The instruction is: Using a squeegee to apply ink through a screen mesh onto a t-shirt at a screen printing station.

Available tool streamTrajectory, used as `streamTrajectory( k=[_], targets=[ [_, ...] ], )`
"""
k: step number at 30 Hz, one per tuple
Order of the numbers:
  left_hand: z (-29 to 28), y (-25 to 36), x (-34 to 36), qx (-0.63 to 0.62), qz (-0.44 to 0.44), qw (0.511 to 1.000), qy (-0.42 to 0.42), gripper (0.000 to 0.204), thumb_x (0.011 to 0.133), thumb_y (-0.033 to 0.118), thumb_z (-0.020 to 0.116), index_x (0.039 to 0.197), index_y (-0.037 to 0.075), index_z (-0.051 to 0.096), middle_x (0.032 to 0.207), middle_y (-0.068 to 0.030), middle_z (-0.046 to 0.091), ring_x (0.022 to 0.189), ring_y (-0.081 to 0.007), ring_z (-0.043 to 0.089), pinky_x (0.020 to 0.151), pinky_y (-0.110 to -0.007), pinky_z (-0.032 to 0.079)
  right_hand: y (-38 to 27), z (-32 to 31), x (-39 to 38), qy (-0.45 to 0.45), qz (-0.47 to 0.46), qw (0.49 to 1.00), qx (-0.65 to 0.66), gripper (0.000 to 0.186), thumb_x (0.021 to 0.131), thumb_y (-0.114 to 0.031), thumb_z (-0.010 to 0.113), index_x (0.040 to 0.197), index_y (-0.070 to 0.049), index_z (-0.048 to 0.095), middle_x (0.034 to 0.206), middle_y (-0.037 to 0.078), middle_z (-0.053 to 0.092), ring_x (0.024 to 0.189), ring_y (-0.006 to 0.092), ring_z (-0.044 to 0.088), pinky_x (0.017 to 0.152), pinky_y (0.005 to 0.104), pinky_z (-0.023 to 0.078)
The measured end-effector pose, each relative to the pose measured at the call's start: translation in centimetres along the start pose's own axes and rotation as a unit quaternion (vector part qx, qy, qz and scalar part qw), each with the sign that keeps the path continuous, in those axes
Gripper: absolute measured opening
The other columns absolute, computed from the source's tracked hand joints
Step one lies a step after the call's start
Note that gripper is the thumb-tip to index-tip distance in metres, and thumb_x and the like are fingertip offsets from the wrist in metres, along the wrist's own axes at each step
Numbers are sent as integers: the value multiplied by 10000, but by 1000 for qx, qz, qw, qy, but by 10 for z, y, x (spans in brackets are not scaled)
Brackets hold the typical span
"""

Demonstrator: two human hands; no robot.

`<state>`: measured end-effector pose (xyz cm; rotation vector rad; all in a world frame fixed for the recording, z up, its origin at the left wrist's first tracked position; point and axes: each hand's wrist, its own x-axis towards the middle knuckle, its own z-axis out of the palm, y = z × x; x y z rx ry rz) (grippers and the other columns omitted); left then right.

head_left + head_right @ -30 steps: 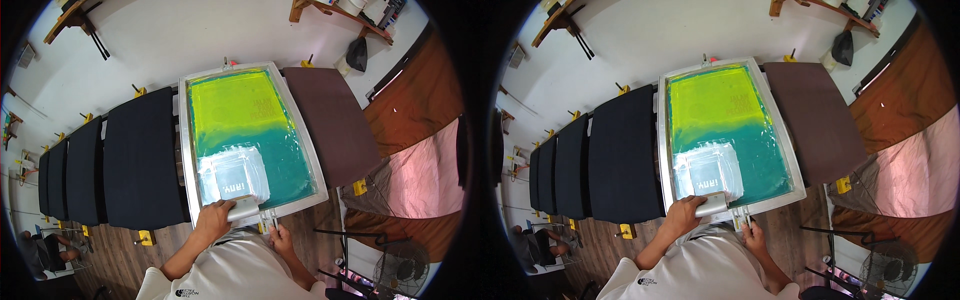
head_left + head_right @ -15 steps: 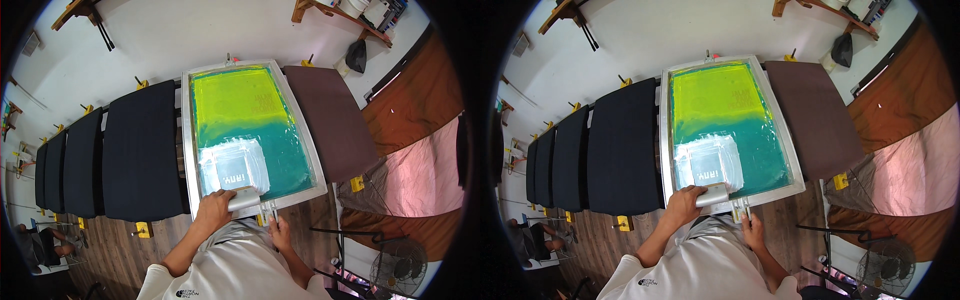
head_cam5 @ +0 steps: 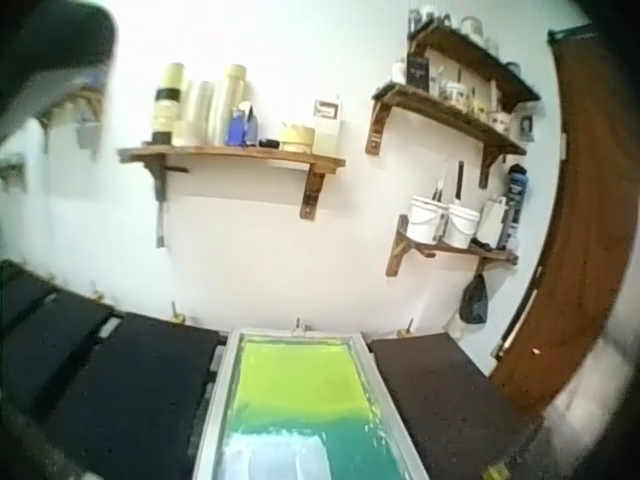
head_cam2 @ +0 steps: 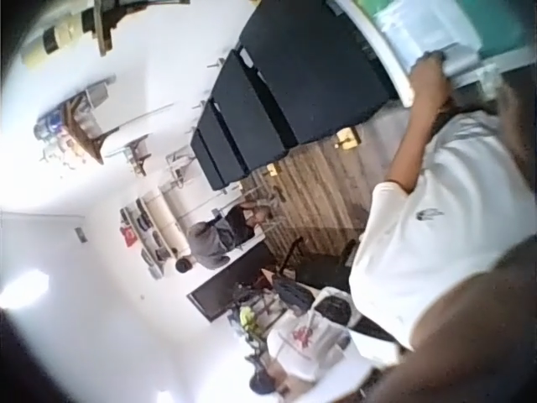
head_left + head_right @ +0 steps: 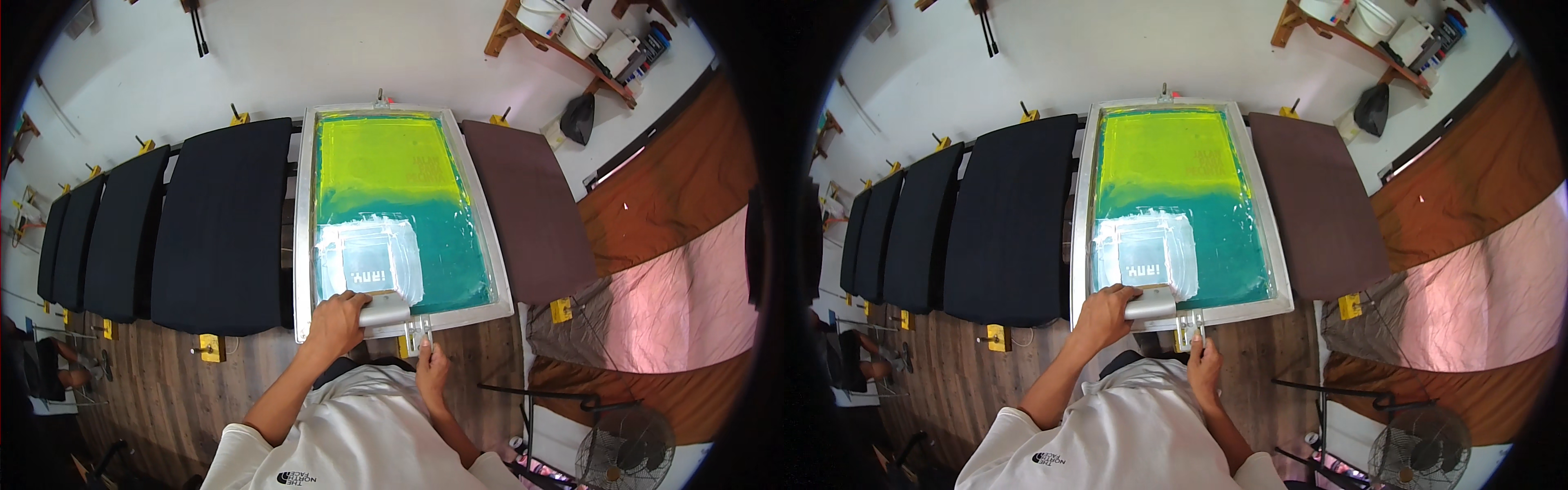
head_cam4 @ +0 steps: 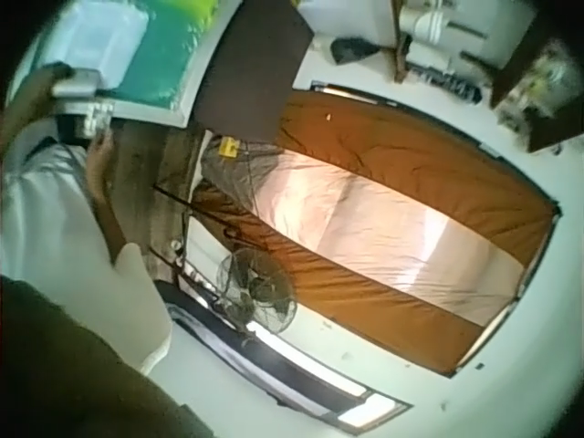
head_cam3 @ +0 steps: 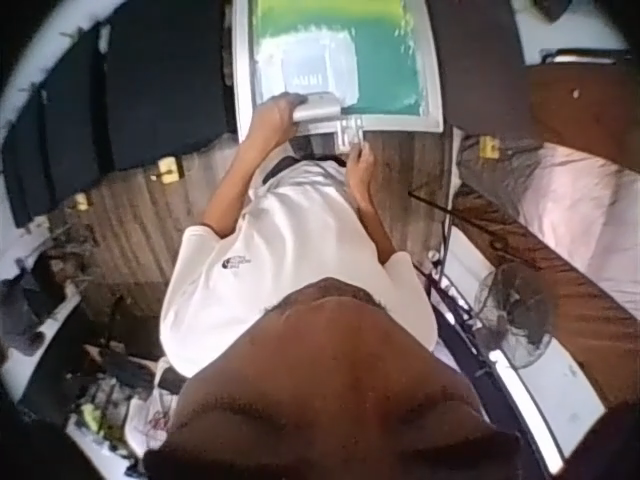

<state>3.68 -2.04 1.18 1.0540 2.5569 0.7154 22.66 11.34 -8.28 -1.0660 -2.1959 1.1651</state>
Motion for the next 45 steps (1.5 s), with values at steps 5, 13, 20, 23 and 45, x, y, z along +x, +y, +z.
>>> streamTrajectory(
  k=[5, 13, 20, 23, 45],
  targets=[
    [2, 1, 3, -11, -15, 1000, -3, 400, 687, 20, 721, 1085, 55, 717, 1021, -154, 706, 940, -356, 688, 845, -420, 563, 3, 2, -1, 5, 10, 1000, 7, 426, 1013, -312, 569, 778, 44, 555, 663, 266, 573, 591, 392, 569, 556, 475, 404],
    [5, -3, 0, -16, -28, 999, 6, 400, 681, 26, 709, 1079, 66, 725, 1032, -155, 712, 952, -354, 687, 865, -424, 556, 7, 6, -2, 15, 12, 1000, 12, 477, 1015, -342, 575, 751, 52, 533, 631, 259, 544, 555, 385, 509, 553, 478, 392],
    [5, 0, -1, -17, -27, 999, 19, 407, 680, 23, 706, 1084, 70, 727, 1026, -152, 715, 948, -351, 690, 866, -425, 556, 5, 5, 0, 23, -7, 1000, 15, 480, 1018, -351, 564, 757, 52, 548, 610, 173, 521, 578, 227, 445, 563, 419, 382],
    [4, 0, -1, -12, -28, 999, 11, 414, 677, 21, 709, 1087, 68, 727, 1030, -151, 715, 948, -351, 691, 864, -421, 557, 6, 6, -1, 23, -6, 1000, 7, 478, 1017, -347, 567, 761, 57, 552, 617, 183, 522, 580, 229, 439, 566, 426, 383],
    [18, -6, -2, 20, 6, 997, 71, 372, 676, 59, 710, 1046, 83, 742, 926, -144, 718, 852, -350, 702, 806, -429, 563, 3, 11, 1, 62, -8, 998, -26, 512, 1008, -394, 564, 784, 65, 578, 704, 269, 591, 627, 412, 552, 603, 493, 419]
  ],
)
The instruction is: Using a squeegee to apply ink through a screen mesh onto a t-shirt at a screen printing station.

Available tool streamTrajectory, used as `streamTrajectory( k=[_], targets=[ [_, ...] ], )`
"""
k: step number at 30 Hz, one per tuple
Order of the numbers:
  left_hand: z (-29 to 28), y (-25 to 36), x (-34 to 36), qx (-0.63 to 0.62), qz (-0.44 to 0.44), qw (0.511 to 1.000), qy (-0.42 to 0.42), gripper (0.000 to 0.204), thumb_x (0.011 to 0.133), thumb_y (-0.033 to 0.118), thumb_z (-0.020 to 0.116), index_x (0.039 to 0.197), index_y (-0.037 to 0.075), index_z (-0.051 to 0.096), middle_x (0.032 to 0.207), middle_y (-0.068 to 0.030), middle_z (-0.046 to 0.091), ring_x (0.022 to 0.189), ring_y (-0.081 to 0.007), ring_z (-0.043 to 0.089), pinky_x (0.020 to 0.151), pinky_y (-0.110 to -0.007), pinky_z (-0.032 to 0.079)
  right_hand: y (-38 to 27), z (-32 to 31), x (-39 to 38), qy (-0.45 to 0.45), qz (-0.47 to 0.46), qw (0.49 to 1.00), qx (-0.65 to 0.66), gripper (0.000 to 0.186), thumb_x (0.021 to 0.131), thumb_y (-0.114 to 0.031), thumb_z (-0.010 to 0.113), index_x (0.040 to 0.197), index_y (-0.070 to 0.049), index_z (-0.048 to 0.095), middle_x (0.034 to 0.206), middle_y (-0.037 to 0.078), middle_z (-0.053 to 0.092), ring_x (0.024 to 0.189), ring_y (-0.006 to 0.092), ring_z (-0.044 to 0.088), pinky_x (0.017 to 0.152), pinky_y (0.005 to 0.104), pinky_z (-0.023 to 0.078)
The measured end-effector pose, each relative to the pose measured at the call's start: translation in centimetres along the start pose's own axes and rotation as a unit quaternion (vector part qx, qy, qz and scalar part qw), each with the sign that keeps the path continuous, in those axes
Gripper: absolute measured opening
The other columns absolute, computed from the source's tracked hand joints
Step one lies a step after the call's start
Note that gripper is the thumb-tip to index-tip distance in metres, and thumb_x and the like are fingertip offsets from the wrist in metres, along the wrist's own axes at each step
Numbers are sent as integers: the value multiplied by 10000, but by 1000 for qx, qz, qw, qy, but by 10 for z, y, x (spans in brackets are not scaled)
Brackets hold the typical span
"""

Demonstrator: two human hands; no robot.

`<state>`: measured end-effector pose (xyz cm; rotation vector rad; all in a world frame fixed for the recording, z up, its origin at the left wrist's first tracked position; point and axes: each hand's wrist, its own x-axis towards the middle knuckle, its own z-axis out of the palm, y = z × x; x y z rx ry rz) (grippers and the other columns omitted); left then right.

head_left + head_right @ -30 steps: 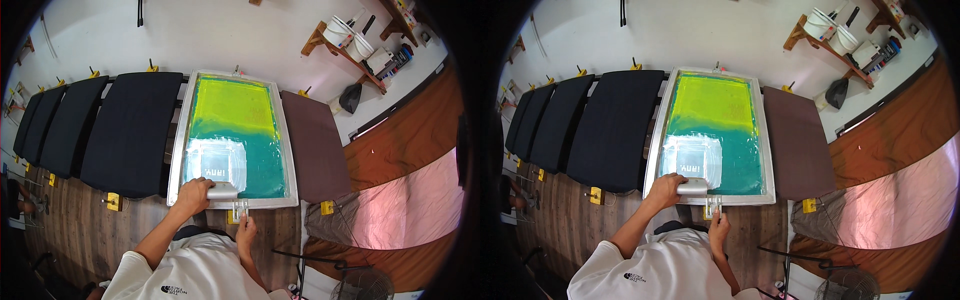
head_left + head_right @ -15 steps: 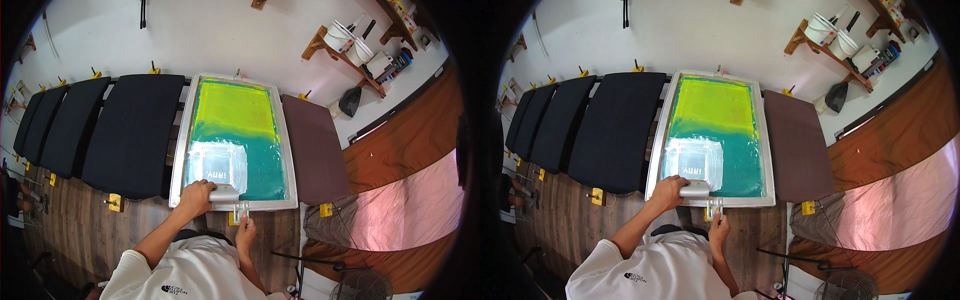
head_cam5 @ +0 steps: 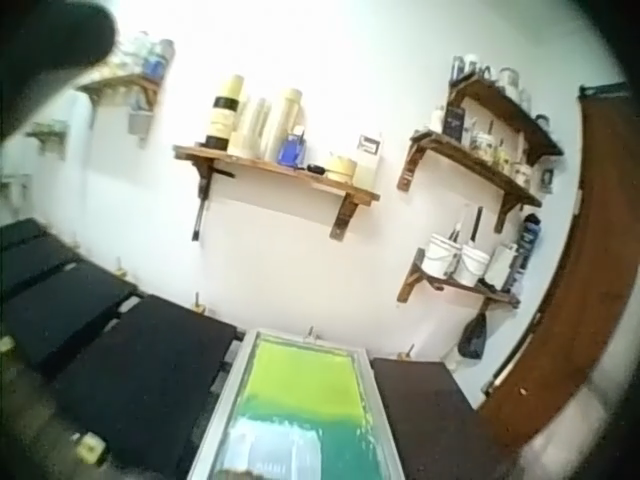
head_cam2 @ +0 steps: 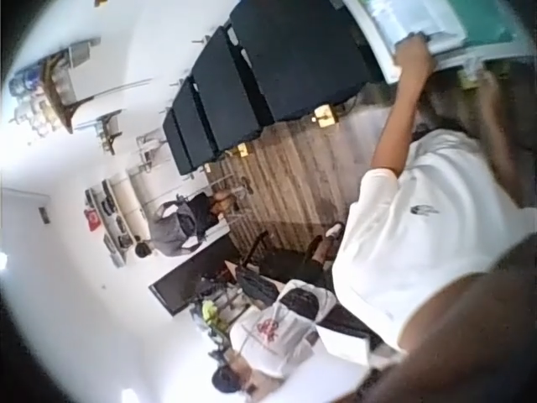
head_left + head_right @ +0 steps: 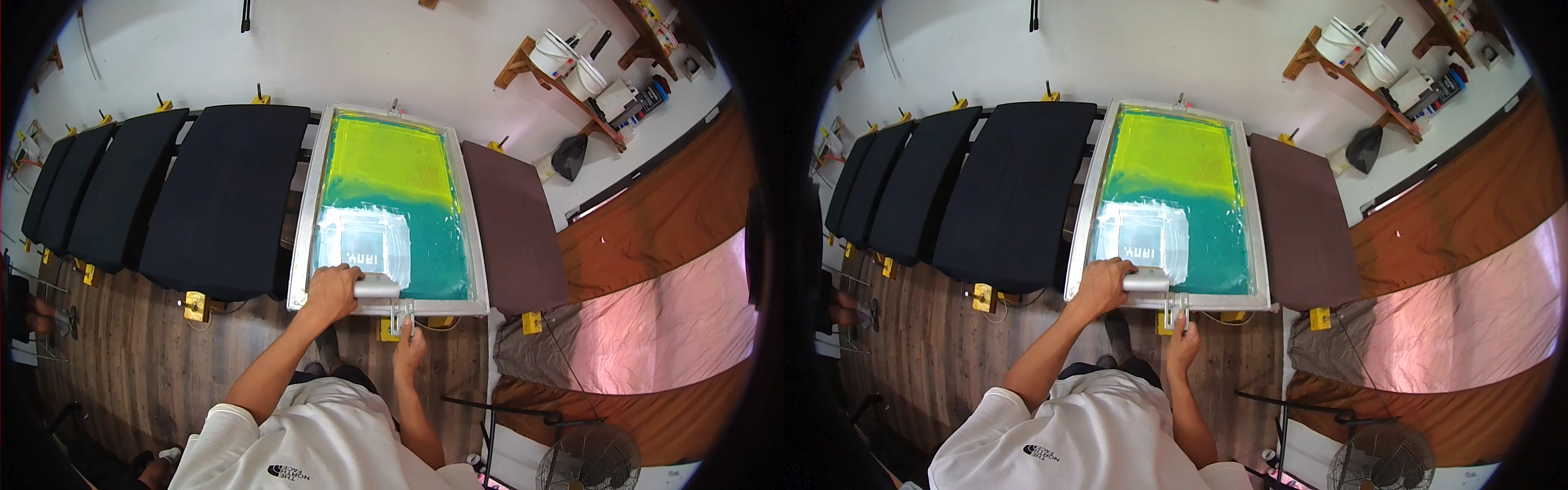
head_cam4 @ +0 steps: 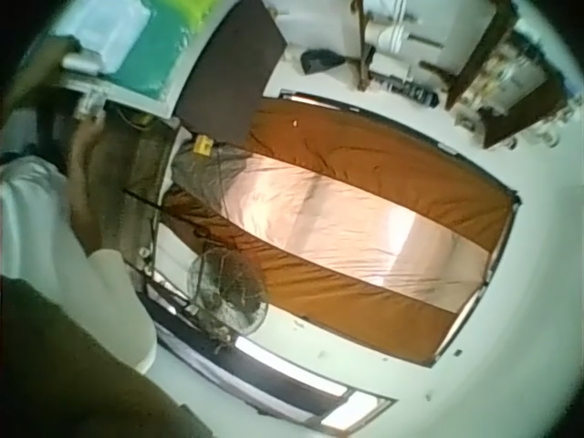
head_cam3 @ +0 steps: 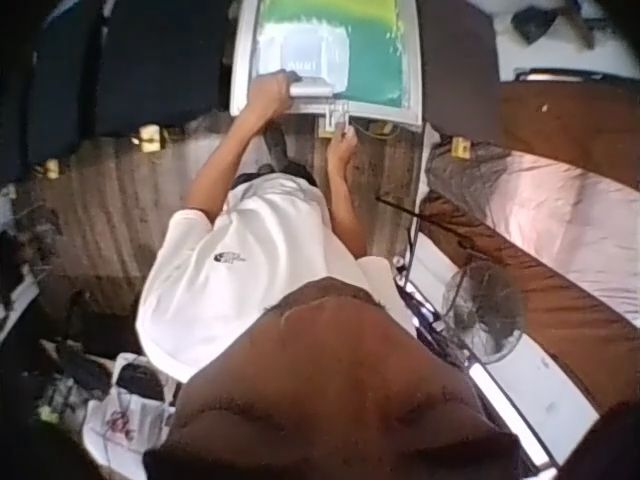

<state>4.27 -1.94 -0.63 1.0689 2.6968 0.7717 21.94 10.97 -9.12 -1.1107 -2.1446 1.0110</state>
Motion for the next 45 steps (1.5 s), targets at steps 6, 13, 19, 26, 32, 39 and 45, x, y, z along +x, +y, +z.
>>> streamTrajectory(
  k=[6, 13, 19, 26, 32, 39, 45],
  targets=[
    [7, -5, -3, 11, 2, 1000, 10, 341, 697, 42, 692, 1030, 96, 740, 927, -147, 716, 851, -346, 700, 785, -429, 560, -5, 2, 3, 2, 7, 1000, -20, 541, 1006, -439, 544, 849, 72, 626, 757, 295, 629, 749, 467, 633, 666, 515, 461],
    [9, -3, -5, 15, -6, 1000, 11, 351, 707, 45, 687, 1051, 100, 734, 939, -150, 718, 864, -346, 701, 791, -438, 559, 0, 2, 2, -5, 12, 1000, 8, 595, 1002, -477, 533, 830, 87, 609, 738, 287, 615, 712, 434, 610, 666, 506, 453],
    [3, -2, 1, 16, -24, 999, -22, 371, 715, 38, 676, 1071, 123, 737, 975, -151, 725, 889, -350, 703, 802, -439, 564, -1, 3, 4, 4, 7, 1000, 9, 562, 1008, -451, 536, 831, 72, 637, 739, 282, 635, 719, 447, 635, 661, 506, 464],
    [-8, -7, 22, 7, -47, 996, -82, 347, 742, 72, 682, 1080, 124, 740, 979, -164, 738, 931, -360, 702, 835, -434, 560, 3, -2, 6, -38, -9, 996, 75, 558, 1020, -442, 523, 802, 65, 610, 725, 270, 630, 679, 408, 633, 634, 479, 461],
    [-12, -9, 34, 21, -67, 987, -145, 370, 741, 86, 705, 1110, 90, 732, 998, -188, 736, 937, -362, 708, 862, -429, 559, 17, -1, 9, -97, 22, 993, 67, 569, 1025, -453, 501, 797, 60, 591, 713, 268, 615, 677, 417, 617, 646, 482, 459],
    [-9, -12, 37, 20, -76, 984, -160, 399, 736, 43, 683, 1130, 86, 730, 989, -191, 737, 919, -366, 714, 861, -426, 561, 17, -6, 13, -164, 56, 981, 90, 583, 1029, -479, 469, 833, 55, 596, 770, 292, 617, 736, 458, 612, 662, 501, 447],
    [-16, -15, 50, 37, -56, 979, -193, 401, 728, 39, 635, 1108, 115, 739, 953, -204, 734, 893, -369, 717, 824, -436, 577, 7, -40, 42, -340, 39, 930, -130, 478, 1008, -432, 530, 900, 29, 601, 756, 245, 636, 743, 453, 611, 700, 517, 482]
  ],
)
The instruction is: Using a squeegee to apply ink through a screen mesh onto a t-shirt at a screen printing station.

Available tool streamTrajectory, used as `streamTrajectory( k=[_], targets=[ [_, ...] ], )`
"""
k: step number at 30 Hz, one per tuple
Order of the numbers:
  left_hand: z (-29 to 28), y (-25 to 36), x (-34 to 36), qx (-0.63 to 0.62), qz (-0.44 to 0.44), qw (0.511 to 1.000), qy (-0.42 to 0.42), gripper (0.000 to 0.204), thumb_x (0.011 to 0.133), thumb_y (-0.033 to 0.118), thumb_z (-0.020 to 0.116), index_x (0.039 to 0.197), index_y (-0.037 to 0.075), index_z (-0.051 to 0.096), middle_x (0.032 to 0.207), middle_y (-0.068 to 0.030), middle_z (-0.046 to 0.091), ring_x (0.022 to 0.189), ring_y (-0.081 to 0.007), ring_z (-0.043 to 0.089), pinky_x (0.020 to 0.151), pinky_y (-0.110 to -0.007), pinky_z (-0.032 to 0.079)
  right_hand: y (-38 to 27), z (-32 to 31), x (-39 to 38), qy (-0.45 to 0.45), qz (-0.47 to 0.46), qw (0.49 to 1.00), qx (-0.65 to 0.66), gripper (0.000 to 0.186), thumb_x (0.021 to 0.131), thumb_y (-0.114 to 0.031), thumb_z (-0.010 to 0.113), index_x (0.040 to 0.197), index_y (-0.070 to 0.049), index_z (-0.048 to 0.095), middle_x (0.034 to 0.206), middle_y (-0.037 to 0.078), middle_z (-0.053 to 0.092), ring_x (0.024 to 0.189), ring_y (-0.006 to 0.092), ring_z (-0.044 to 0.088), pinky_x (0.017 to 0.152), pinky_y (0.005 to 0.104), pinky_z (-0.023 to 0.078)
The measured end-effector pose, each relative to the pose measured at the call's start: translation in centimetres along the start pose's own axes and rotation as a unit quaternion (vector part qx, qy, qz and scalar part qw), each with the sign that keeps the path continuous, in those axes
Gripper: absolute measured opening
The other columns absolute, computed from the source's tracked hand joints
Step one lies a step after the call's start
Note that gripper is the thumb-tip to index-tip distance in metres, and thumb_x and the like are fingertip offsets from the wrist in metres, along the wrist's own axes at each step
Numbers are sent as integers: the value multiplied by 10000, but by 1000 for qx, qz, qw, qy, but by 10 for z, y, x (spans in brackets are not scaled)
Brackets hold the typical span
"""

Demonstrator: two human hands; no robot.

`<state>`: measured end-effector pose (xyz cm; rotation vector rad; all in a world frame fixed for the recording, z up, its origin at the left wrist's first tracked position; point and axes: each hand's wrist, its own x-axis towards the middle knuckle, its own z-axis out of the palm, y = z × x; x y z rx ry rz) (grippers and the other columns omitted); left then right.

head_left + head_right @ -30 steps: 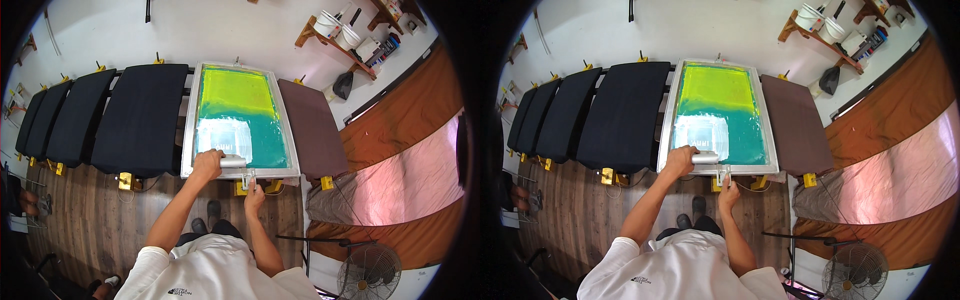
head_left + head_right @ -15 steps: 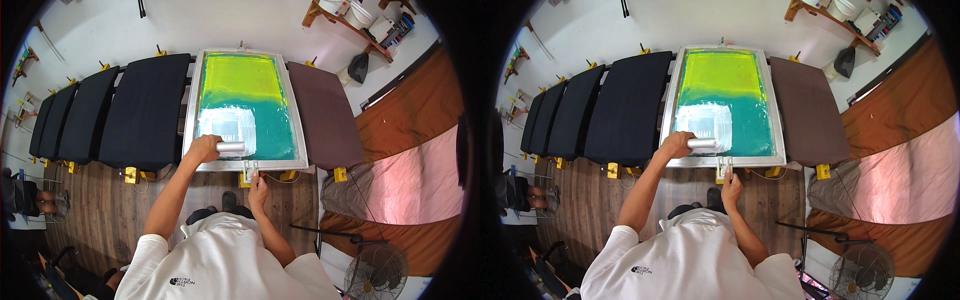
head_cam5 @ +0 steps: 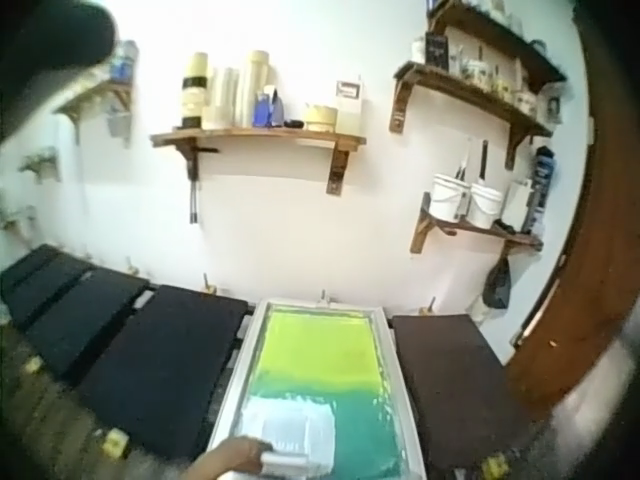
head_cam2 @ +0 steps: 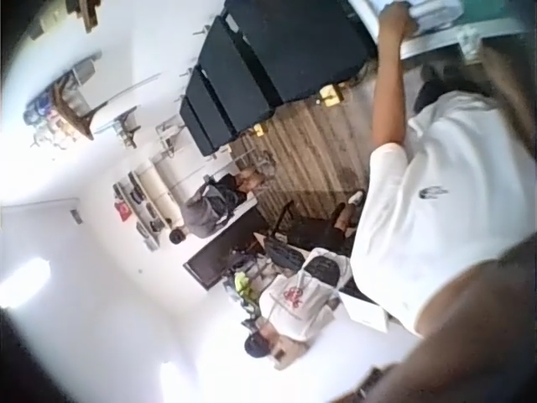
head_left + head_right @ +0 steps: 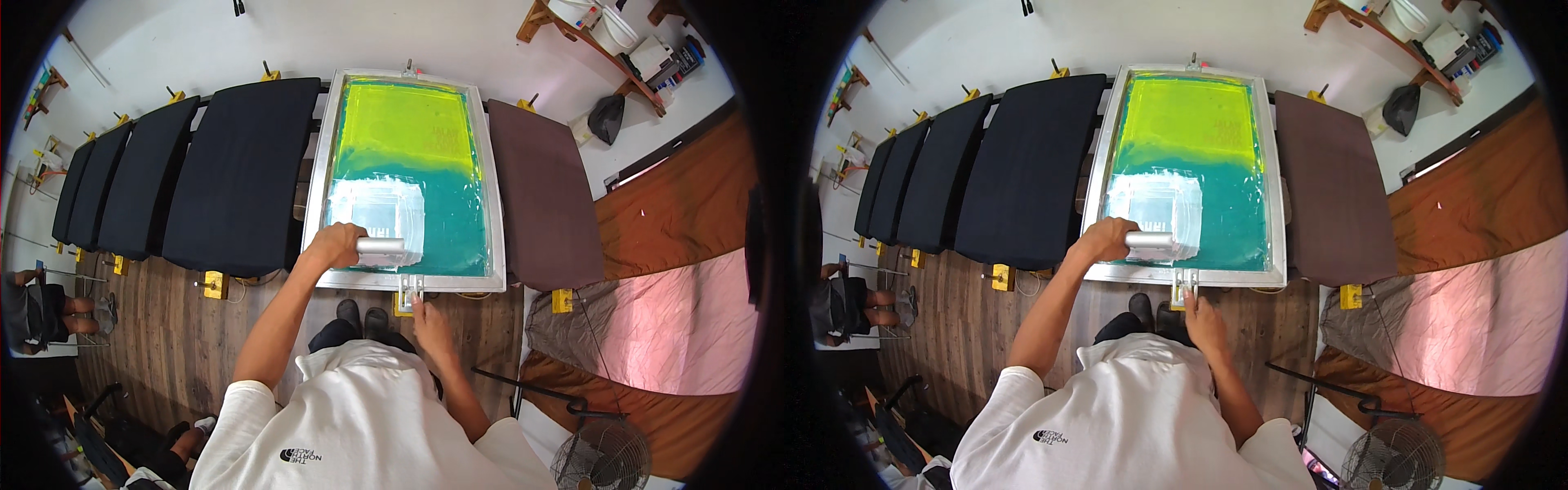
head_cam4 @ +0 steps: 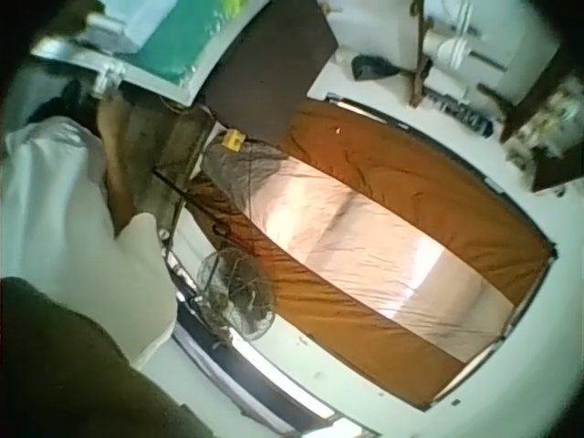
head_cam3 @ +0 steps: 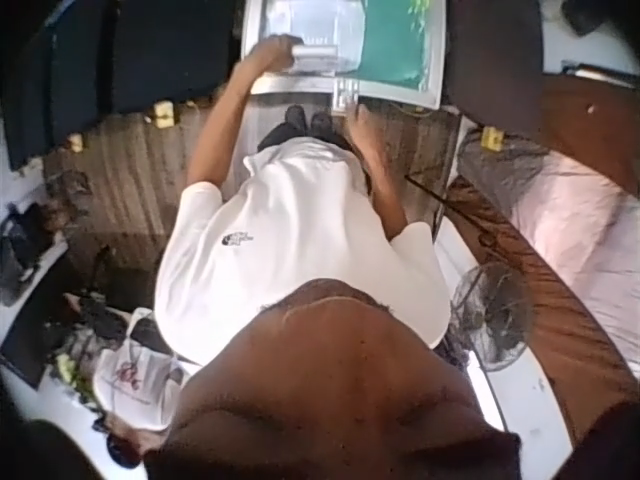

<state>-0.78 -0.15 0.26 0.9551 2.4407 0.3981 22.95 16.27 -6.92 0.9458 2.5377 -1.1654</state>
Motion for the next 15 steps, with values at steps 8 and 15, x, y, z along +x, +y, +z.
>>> streamTrajectory(
  k=[8, 15],
  targets=[
    [-8, -9, 18, -21, 17, 999, -35, 375, 700, 20, 641, 1060, 65, 736, 936, -222, 727, 875, -388, 713, 800, -437, 575, -158, -78, 45, 205, -419, 868, -171, 337, 772, -162, 791, 1031, -7, 641, 1013, 161, 670, 986, 314, 651, 828, 399, 517],
    [6, -6, 6, -10, 50, 999, -18, 334, 691, 106, 760, 1023, 72, 736, 926, -195, 730, 885, -349, 721, 814, -413, 584, -159, -43, 94, -100, -322, 910, -243, 283, 648, 57, 667, 929, 34, 687, 924, 263, 688, 913, 435, 663, 795, 475, 540]
  ],
)
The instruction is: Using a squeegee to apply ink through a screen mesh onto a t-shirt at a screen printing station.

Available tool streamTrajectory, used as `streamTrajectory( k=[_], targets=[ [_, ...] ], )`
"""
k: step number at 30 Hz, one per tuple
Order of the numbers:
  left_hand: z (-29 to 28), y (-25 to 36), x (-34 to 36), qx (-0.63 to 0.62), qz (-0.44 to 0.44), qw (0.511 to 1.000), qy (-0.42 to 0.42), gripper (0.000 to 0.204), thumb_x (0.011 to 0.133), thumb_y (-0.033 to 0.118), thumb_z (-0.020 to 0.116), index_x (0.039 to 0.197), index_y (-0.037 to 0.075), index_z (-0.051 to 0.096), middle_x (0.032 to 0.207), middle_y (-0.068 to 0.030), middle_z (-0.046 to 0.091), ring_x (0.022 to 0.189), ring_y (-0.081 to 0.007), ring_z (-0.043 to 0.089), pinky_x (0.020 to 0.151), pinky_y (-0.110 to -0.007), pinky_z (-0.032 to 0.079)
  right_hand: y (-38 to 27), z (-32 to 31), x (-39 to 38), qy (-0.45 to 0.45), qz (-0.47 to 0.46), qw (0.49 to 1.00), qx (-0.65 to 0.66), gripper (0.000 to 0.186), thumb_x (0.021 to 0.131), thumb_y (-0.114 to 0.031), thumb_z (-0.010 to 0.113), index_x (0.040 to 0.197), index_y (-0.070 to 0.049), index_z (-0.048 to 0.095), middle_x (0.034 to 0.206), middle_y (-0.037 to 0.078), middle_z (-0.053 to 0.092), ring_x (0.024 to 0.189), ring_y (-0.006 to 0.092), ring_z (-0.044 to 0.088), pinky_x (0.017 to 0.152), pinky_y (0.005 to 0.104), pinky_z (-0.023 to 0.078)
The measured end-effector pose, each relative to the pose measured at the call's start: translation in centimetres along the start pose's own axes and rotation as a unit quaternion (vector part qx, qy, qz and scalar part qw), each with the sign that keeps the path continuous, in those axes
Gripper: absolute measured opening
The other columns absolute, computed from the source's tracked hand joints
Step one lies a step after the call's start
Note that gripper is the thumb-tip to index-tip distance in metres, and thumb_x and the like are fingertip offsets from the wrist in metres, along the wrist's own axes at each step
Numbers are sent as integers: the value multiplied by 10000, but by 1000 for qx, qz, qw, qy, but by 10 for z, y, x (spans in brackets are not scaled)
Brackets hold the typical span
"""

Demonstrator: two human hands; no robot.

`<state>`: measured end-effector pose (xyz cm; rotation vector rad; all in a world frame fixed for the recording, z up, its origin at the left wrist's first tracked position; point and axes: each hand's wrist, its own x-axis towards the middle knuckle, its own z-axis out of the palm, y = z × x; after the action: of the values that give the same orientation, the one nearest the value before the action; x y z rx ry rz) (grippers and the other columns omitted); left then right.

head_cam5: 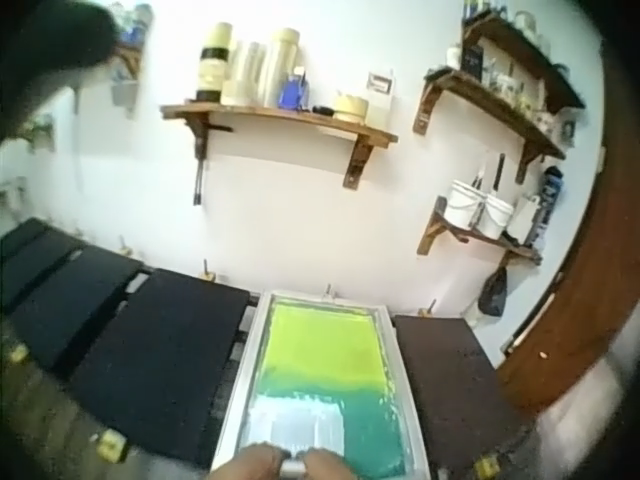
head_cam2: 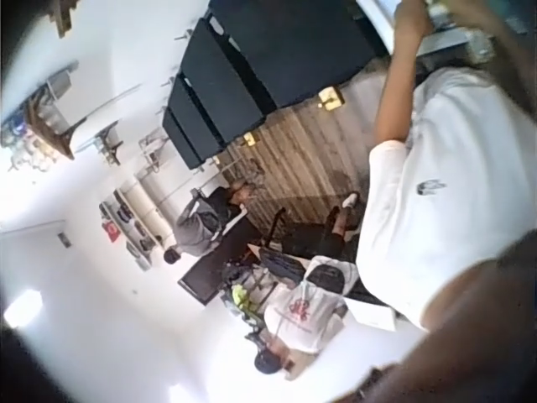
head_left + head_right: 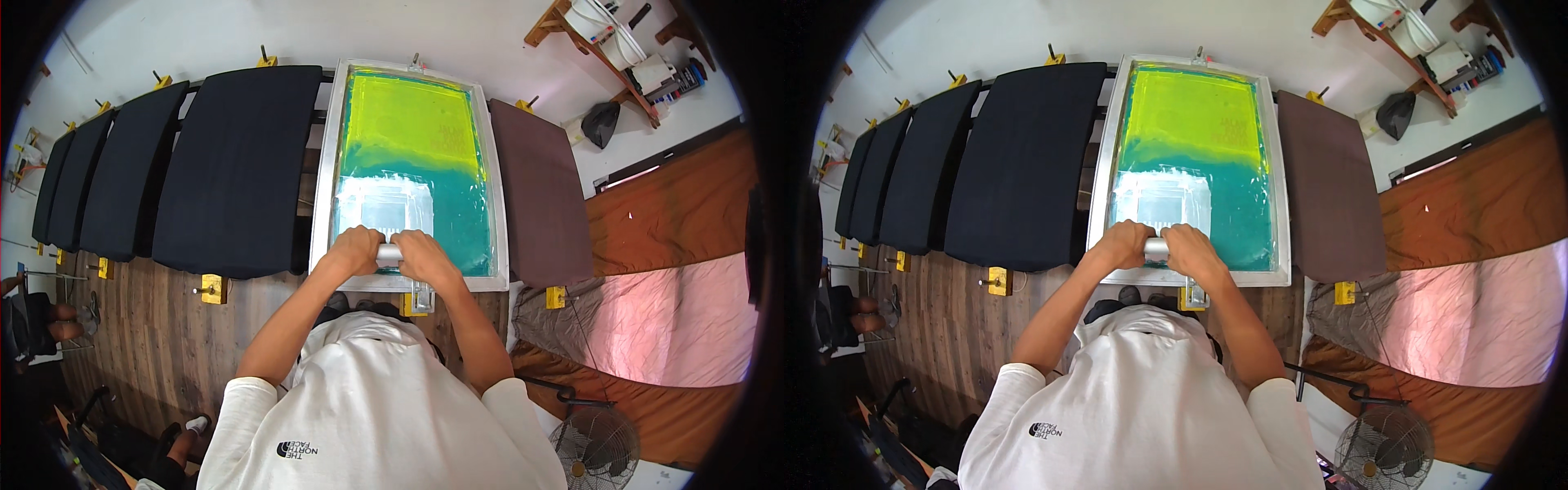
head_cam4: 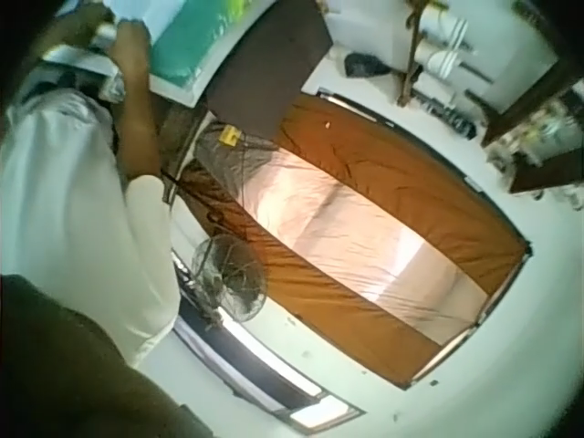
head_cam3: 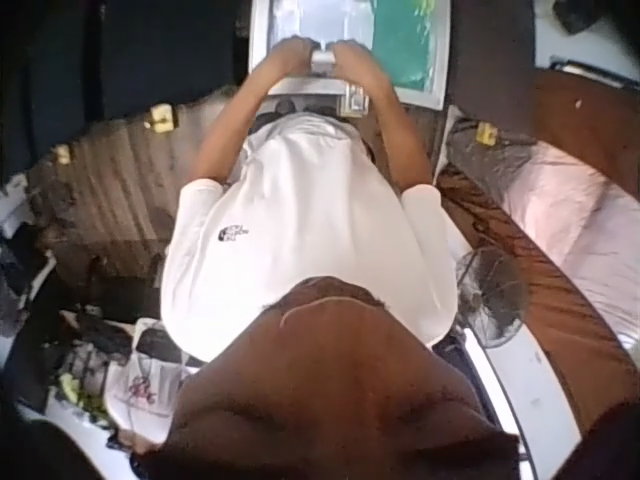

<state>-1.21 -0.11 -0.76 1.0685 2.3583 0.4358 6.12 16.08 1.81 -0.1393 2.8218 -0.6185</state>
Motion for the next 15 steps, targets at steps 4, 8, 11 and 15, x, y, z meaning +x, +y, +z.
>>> streamTrajectory(
  k=[4, 8, 11, 15],
  targets=[
    [-16, -7, 9, -30, -3, 997, -76, 358, 676, 114, 746, 1031, 66, 749, 933, -206, 733, 885, -353, 721, 817, -403, 583, 5, -8, 9, -76, 16, 996, 32, 241, 659, 26, 653, 894, 3, 703, 867, 247, 696, 856, 431, 675, 770, 479, 546],
    [-42, -21, 39, -88, 18, 991, -103, 413, 646, 118, 714, 1053, 61, 758, 945, -225, 733, 893, -356, 720, 824, -404, 576, 28, -26, 40, -87, -4, 995, 49, 269, 645, -10, 655, 906, -29, 714, 886, 238, 704, 852, 427, 680, 781, 472, 549],
    [-59, -19, 55, -65, 10, 997, -42, 360, 670, 66, 690, 1024, 52, 752, 945, -235, 725, 890, -366, 716, 822, -416, 575, 29, -42, 63, -70, 17, 997, 12, 270, 645, -21, 660, 909, -40, 713, 901, 220, 714, 885, 408, 685, 804, 465, 549],
    [-28, -33, 61, -57, 1, 996, 69, 302, 708, 14, 670, 995, 76, 743, 903, -208, 727, 882, -370, 711, 808, -435, 577, 37, -23, 64, -13, 15, 1000, -4, 300, 669, -38, 690, 968, -45, 667, 956, 190, 688, 939, 404, 657, 818, 484, 531]
  ],
)
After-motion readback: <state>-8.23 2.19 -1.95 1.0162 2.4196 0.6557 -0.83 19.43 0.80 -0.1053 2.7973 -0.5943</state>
